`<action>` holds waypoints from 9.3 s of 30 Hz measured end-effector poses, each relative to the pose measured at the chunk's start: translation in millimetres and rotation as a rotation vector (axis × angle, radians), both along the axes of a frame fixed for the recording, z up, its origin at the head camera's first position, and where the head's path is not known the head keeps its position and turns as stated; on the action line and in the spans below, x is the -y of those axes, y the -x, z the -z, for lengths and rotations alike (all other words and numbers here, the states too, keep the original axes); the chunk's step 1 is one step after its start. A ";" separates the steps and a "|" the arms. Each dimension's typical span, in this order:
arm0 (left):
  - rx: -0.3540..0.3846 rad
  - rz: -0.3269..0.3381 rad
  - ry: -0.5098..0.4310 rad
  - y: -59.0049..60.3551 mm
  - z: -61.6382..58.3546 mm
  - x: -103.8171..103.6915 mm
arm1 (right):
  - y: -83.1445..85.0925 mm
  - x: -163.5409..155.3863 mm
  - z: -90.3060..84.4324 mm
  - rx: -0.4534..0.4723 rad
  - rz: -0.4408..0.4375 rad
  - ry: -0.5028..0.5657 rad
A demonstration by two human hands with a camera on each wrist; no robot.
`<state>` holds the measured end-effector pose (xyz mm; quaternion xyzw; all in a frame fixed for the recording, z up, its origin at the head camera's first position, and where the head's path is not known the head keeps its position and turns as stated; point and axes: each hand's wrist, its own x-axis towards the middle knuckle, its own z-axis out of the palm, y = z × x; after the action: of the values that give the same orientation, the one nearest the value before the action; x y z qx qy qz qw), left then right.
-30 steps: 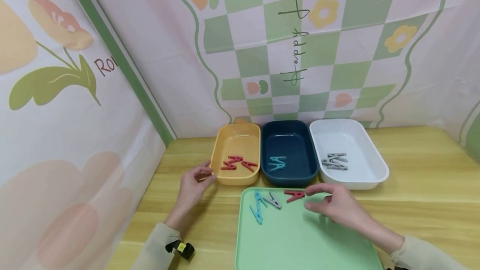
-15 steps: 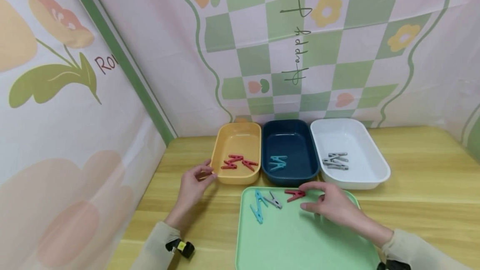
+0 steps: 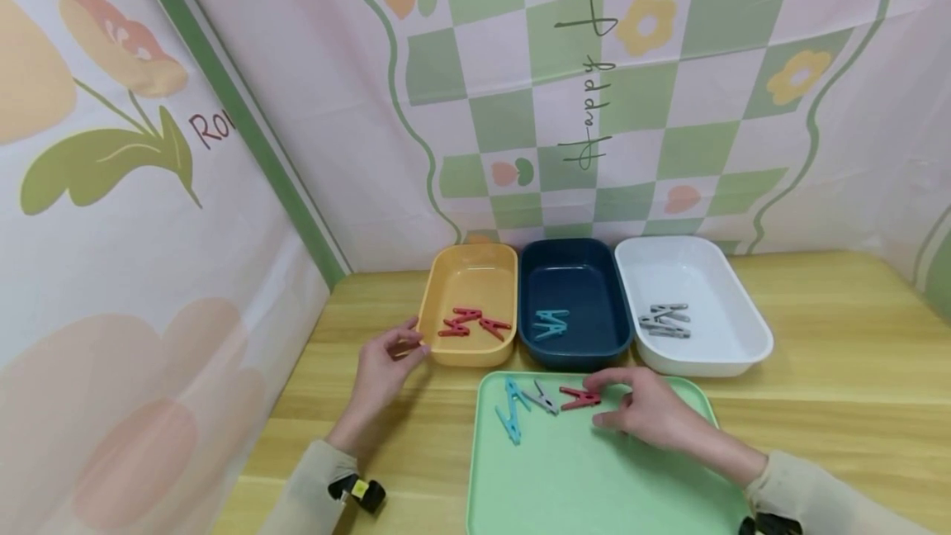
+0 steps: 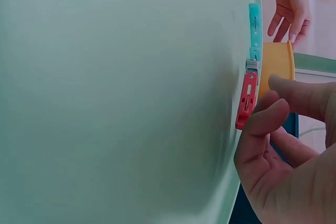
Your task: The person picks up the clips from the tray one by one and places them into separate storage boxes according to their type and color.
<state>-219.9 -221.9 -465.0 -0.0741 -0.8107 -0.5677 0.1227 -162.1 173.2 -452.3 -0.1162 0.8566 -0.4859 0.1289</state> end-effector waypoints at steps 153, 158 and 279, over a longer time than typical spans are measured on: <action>0.017 -0.001 0.024 0.6 -0.4 1.3 | 124.9 145.1 -72.9 0.010 0.103 0.076; 0.008 0.008 -0.001 0.8 0.0 1.7 | 127.6 151.7 -69.8 0.007 0.102 0.052; -0.003 -0.017 0.019 0.6 0.5 -0.6 | -11.3 53.0 -1.6 0.075 0.183 0.120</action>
<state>-220.5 -221.4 -465.5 -0.0690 -0.8165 -0.5588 0.1279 -150.9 120.2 -450.7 -0.0266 0.8276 -0.5500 0.1088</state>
